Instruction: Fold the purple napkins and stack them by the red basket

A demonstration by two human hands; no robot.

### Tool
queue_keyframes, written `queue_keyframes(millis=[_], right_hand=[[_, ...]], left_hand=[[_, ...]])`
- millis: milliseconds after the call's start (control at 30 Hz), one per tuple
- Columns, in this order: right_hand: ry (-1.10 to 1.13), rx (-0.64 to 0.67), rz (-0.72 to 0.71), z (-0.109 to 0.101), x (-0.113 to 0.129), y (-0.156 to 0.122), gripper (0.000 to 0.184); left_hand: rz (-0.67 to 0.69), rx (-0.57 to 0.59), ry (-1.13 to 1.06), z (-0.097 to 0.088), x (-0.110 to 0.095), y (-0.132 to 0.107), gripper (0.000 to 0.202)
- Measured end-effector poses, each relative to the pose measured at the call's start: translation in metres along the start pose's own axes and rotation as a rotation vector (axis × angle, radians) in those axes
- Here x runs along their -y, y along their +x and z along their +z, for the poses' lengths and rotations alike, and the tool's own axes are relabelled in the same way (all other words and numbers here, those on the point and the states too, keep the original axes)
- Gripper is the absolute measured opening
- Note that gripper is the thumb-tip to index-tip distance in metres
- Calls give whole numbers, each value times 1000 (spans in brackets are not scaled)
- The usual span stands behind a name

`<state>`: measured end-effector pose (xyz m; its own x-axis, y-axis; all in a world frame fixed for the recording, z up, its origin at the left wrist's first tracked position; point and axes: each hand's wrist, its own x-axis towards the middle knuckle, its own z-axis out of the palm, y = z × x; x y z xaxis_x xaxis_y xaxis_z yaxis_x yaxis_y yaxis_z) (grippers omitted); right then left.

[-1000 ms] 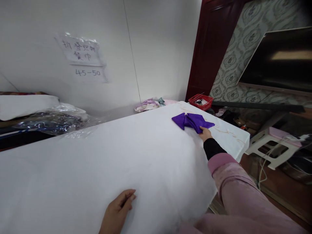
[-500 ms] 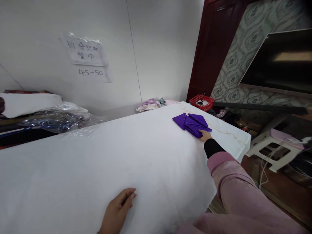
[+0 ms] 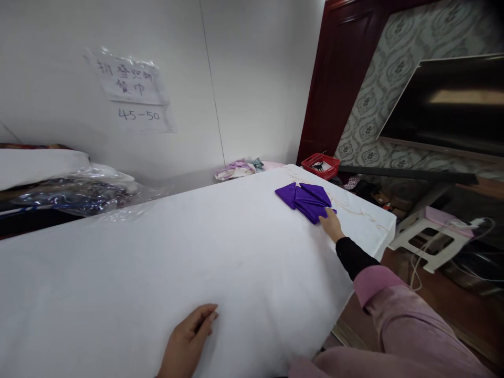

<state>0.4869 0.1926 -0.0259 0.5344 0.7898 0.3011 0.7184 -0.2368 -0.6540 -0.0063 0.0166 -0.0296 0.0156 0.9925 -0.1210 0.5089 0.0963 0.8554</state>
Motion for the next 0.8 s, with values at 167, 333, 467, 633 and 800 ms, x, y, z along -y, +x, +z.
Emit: queue_keyframes(millis=[167,333,467,633,800], right_hand=[[-326,196,-177,10,24,-8,54],[-617,406,-184,23,33,-7,58],[-649,405,-192,27,29,-9,59],[-683,298,-312,26,37,-11,58],[-671,318,-367,33,51,-4,58]], left_hand=[[21,-12,1,0,3,0,33],[13,-8,-25,-2,0,-2,29],[-6,20,-40,-5,-4,-2,24],[-5,-18,-1,-6,-3,-1,29],[-16,-48,27,-3,3,2,35]])
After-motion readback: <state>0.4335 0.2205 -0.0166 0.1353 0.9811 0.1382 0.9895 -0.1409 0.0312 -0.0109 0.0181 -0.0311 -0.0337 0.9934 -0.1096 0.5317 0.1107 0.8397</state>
